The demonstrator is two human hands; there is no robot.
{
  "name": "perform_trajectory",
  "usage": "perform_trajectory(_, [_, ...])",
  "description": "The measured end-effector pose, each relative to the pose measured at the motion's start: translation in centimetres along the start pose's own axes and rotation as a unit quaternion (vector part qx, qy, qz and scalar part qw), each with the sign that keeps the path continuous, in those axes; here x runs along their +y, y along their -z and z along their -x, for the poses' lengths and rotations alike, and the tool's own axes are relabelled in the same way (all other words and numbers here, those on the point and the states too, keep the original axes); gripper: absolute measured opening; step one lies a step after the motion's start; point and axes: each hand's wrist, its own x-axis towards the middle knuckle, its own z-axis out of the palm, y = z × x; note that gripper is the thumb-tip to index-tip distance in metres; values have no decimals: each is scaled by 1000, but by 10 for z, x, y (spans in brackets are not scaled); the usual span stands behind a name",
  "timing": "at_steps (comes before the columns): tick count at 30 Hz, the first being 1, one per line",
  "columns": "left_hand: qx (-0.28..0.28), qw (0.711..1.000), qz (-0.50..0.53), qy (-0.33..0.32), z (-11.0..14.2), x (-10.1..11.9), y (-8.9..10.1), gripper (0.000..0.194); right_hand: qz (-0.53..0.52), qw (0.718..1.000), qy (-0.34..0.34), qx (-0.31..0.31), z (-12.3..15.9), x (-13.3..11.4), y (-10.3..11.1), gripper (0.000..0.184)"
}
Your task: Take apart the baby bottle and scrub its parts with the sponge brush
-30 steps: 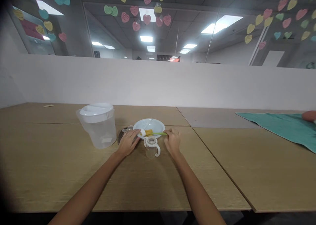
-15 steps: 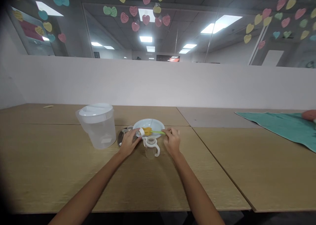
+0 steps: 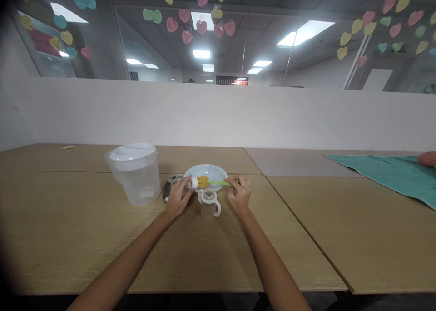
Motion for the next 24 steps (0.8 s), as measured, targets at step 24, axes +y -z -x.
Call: perform_trajectory(24, [28,998,-11,56,-1,-11,-5,39,-82,972,-194,-100,-5,0,-1,28])
